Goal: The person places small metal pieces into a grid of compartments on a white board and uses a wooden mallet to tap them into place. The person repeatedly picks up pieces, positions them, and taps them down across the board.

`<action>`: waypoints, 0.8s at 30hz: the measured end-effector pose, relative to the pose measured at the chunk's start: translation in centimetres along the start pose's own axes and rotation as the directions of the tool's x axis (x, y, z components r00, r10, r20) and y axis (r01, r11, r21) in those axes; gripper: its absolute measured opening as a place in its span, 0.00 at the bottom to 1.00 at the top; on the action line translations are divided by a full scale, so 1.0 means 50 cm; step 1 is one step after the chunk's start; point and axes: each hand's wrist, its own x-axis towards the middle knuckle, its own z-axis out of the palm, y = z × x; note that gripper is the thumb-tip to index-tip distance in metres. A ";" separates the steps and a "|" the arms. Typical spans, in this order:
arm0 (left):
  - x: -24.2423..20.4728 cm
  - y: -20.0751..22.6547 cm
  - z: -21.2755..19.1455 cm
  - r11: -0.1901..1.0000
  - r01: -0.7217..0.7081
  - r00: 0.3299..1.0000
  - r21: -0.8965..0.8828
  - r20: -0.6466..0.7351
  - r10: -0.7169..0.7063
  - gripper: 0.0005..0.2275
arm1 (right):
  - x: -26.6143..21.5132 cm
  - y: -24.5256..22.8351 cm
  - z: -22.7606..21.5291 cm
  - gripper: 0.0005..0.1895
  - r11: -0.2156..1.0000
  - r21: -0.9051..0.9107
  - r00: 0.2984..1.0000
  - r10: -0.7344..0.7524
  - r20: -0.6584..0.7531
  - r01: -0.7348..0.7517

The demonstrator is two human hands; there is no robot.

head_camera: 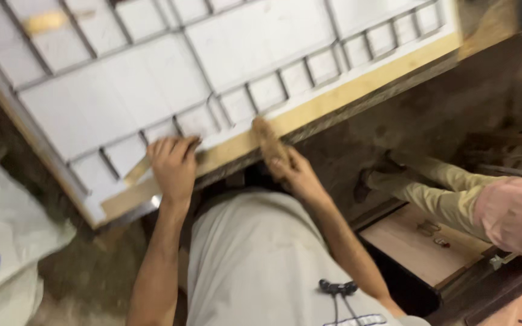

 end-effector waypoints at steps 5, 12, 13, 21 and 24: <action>-0.022 -0.021 0.000 0.999 0.050 0.998 -0.014 -0.036 -0.050 0.05 | -0.014 0.026 -0.004 0.21 0.992 -0.051 0.994 -0.111 0.019 0.111; -0.032 -0.021 0.010 0.997 0.028 0.999 0.074 -0.033 -0.026 0.10 | -0.024 0.003 -0.004 0.16 0.994 0.080 0.997 0.074 0.026 -0.076; -0.029 -0.025 0.011 0.997 0.049 0.998 0.056 -0.044 -0.047 0.10 | -0.020 -0.002 -0.002 0.16 0.995 0.073 0.997 0.067 0.034 -0.070; -0.029 -0.029 0.026 0.999 -0.001 1.000 0.045 0.001 0.001 0.08 | -0.019 -0.005 -0.004 0.16 0.997 0.042 0.998 0.059 0.007 -0.059; -0.035 -0.024 0.022 0.996 0.001 0.999 0.091 -0.035 0.002 0.07 | -0.018 0.004 0.008 0.16 1.000 0.011 1.000 -0.027 -0.002 0.027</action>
